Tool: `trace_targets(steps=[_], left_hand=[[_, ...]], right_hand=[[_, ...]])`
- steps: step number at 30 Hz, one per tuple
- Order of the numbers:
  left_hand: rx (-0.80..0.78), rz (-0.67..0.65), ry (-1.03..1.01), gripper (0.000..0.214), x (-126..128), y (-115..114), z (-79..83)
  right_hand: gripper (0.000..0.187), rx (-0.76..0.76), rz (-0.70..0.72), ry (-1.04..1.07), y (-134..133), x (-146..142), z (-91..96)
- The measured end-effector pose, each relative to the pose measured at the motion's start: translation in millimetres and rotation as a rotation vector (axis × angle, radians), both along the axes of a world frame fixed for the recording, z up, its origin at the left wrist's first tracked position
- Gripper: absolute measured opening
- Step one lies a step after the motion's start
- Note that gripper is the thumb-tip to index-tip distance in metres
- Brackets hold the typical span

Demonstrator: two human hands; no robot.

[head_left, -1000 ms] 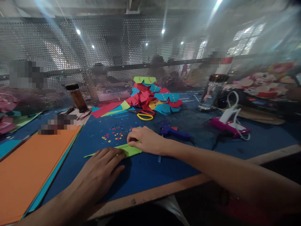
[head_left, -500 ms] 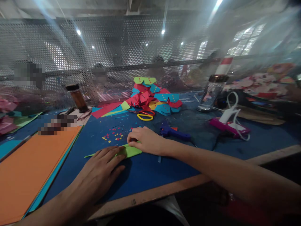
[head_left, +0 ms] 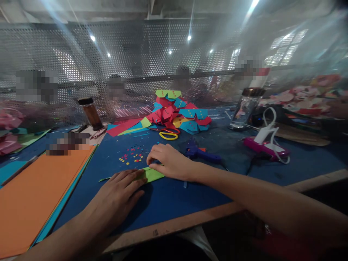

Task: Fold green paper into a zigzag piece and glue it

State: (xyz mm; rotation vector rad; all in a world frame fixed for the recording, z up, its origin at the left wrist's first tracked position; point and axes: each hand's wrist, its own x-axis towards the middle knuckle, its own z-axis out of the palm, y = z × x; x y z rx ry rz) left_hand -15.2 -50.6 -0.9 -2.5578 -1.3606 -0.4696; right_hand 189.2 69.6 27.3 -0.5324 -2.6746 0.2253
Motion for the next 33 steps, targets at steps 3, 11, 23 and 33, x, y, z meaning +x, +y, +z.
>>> trace_targets(steps=[3, 11, 23, 33], left_hand=[[-0.025, -0.011, -0.006, 0.03, 0, 0, 0.5], [-0.077, -0.031, -0.12, 0.026, 1, 5, 4.7], [-0.181, 0.16, -0.271, 0.014, 11, 20, 8.6], [-0.184, 0.162, -0.279, 0.013, 12, 20, 7.8]], right_hand=[[0.015, -0.024, 0.167, 0.002, -5, 1, 5.3], [0.02, -0.015, 0.335, -0.136, -10, 2, 10.7], [0.019, 0.083, 0.378, -0.2, -10, 4, 16.7], [0.017, 0.062, 0.336, -0.234, -13, 9, 23.2]])
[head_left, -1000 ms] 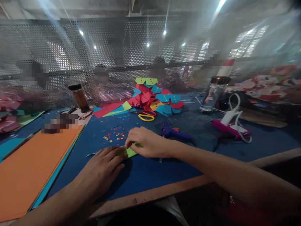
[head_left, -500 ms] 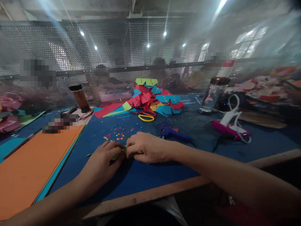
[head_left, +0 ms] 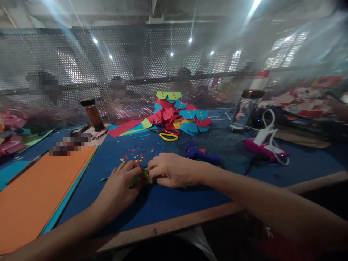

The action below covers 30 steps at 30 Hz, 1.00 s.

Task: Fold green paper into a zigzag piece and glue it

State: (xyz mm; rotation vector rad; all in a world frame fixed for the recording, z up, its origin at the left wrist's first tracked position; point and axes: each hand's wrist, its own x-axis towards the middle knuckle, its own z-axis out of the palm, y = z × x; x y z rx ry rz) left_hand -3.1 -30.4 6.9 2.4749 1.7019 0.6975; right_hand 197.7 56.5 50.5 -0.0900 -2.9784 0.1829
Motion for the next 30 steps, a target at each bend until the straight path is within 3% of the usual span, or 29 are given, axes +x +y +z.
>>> trace_targets(steps=[12, 21, 30], left_hand=[[0.014, 0.061, 0.016, 0.003, 3, 3, -3.5], [0.002, 0.095, -0.008, 0.005, 6, 2, -1.3], [-0.057, 0.125, -0.027, 0.01, 9, 0, 0.6]], right_hand=[[0.018, -0.047, -0.079, -0.02, 4, 8, 7.1], [0.01, -0.232, -0.331, 0.065, -1, -10, -15.7], [0.012, -0.123, -0.361, 0.002, -6, -14, -20.8]])
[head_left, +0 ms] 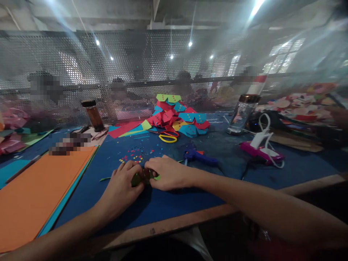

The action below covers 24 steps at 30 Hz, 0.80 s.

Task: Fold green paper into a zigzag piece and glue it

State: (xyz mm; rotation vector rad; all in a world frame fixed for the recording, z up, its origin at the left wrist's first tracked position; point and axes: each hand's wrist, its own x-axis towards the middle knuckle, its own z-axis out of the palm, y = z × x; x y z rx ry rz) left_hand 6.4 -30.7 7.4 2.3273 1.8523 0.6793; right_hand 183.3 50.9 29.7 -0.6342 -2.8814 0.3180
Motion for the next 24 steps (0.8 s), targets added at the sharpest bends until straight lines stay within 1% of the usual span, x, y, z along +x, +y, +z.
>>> trace_targets(steps=[5, 9, 17, 24], left_hand=[[0.024, -0.097, -0.059, 0.016, -11, 4, -7.3], [0.006, -0.14, -0.104, 0.023, -17, 4, -9.3], [-0.064, -0.174, -0.181, 0.036, -20, -1, -3.4], [-0.124, -0.235, -0.238, 0.045, -27, -3, 3.0]], right_hand=[[0.012, -0.058, 0.016, -0.01, 2, 2, 2.0], [0.015, -0.098, 0.023, -0.023, 2, 3, 4.3], [0.021, -0.188, 0.049, -0.007, 8, 6, 4.5], [0.028, -0.226, 0.073, 0.002, 9, 9, 9.2]])
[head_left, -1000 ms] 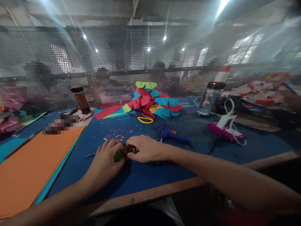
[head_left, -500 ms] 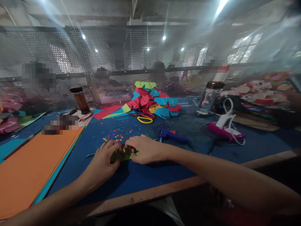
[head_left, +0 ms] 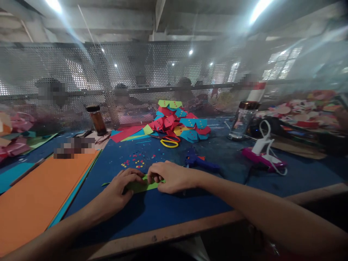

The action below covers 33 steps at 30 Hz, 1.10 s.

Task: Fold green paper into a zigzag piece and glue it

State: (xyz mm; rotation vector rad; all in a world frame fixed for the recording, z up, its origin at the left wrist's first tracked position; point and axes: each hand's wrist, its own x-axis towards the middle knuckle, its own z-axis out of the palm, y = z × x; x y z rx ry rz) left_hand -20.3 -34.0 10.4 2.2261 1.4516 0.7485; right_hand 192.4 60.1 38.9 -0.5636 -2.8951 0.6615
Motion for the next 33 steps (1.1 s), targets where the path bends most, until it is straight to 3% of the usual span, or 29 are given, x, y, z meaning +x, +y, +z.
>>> trace_targets(steps=[3, 6, 9, 16, 24, 29, 33], left_hand=[[-0.021, -0.02, -0.012, 0.05, -2, -1, 0.2], [-0.013, -0.009, -0.03, 0.048, -2, -2, -0.7], [-0.015, 0.01, -0.04, 0.046, -2, -3, -2.3], [0.034, 0.029, -0.083, 0.053, 1, -5, -3.9], [-0.047, 0.238, -0.192, 0.041, 5, 5, 4.7], [-0.172, 0.218, -0.134, 0.021, 0, 28, 10.8], [-0.246, 0.278, -0.36, 0.027, -7, 38, 18.2]], right_hand=[[0.026, 0.015, -0.049, 0.099, 4, 1, -0.9], [0.015, 0.17, -0.125, 0.232, 10, 1, -4.4], [0.011, 0.291, -0.132, 0.187, 15, 2, -8.7], [0.003, 0.239, -0.13, 0.091, 18, 2, -9.6], [0.008, 0.227, -0.164, 0.152, 12, -2, -3.4], [0.006, 0.383, -0.11, 0.333, 9, 1, 1.8], [0.013, 0.565, -0.167, 0.525, 2, 5, 10.7]])
